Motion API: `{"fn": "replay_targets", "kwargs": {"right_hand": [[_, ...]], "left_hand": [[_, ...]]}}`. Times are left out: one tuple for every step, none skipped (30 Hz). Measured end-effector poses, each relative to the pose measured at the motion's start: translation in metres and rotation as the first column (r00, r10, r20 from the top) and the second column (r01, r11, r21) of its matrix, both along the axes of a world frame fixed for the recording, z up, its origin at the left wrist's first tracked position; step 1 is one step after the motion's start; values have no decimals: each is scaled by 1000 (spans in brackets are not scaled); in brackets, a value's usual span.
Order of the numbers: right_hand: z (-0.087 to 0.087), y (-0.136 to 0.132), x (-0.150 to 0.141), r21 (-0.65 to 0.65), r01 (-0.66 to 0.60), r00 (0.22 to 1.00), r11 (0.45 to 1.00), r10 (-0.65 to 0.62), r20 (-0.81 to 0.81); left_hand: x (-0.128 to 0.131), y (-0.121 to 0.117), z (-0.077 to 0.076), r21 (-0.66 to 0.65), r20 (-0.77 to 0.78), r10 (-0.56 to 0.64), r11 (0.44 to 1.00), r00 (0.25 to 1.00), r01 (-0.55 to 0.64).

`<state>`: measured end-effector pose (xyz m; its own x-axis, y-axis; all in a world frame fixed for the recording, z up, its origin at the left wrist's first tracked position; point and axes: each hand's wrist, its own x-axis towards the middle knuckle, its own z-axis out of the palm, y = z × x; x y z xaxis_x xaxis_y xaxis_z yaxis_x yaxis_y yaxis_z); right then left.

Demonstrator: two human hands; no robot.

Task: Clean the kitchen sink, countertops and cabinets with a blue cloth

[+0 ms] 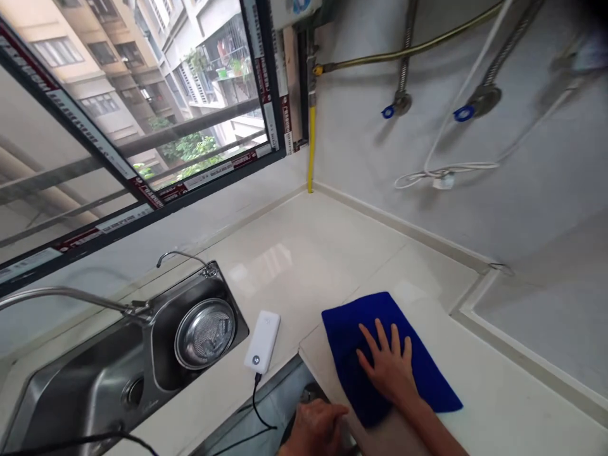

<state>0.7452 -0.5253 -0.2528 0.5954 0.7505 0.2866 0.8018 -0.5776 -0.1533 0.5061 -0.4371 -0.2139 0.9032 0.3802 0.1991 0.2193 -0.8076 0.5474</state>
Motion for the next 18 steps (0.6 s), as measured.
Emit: {"fn": "replay_targets", "kwargs": {"right_hand": [[0, 7, 11, -36, 16, 1000, 999, -16, 6], [-2, 13, 22, -70, 33, 999, 997, -32, 14], [-4, 19, 33, -100, 50, 999, 994, -48, 22], [-6, 25, 46, -127, 67, 997, 990, -64, 30], [-9, 29, 59, -151, 85, 996, 985, -80, 36], [-12, 34, 73, -171, 104, 994, 980, -99, 39], [-16, 37, 88, -189, 125, 992, 974, -120, 36], [-18, 41, 104, -207, 145, 989, 968, -143, 25], [-21, 45, 120, -223, 164, 986, 961, -167, 7], [-22, 49, 135, -236, 183, 981, 954, -192, -16], [-23, 54, 149, -246, 201, 975, 948, -218, -43], [-23, 59, 161, -251, 219, 968, 943, -243, -68], [-22, 63, 169, -253, 234, 961, 939, -263, -88], [-21, 67, 173, -249, 249, 955, 936, -280, -99], [-19, 70, 173, -242, 261, 951, 934, -292, -99], [-18, 72, 169, -232, 269, 951, 935, -296, -89], [-16, 72, 160, -216, 268, 955, 939, -289, -69], [-15, 71, 148, -194, 257, 962, 947, -270, -43]], "left_hand": [[-3, 0, 1, 11, -11, 7, 1000, 1000, -7], [-5, 0, 2, 10, -13, 16, 1000, 1000, -15], [-8, 0, 3, 2, -10, 22, 1000, 1000, -22], [-11, -1, 3, -3, -11, 33, 999, 999, -33], [-14, -1, 2, -4, -12, 44, 999, 999, -44], [-17, -2, -1, 0, -12, 52, 999, 999, -52], [-20, -4, -5, 12, -8, 61, 998, 998, -61], [-24, -6, -10, 31, 4, 69, 997, 998, -69], [-28, -7, -16, 53, 21, 83, 995, 996, -84], [-32, -8, -21, 75, 40, 105, 991, 994, -108], [-37, -8, -24, 91, 66, 134, 986, 989, -140], [-42, -6, -26, 96, 90, 171, 979, 981, -179], [-47, -3, -25, 92, 119, 209, 971, 971, -221], [-52, 2, -22, 80, 149, 254, 960, 956, -267], [-57, 8, -16, 63, 180, 305, 945, 935, -321], [-62, 16, -8, 44, 207, 364, 924, 908, -380], [-66, 24, 1, 24, 222, 429, 895, 876, -445], [-69, 32, 10, 6, 223, 494, 862, 841, -507]]}}
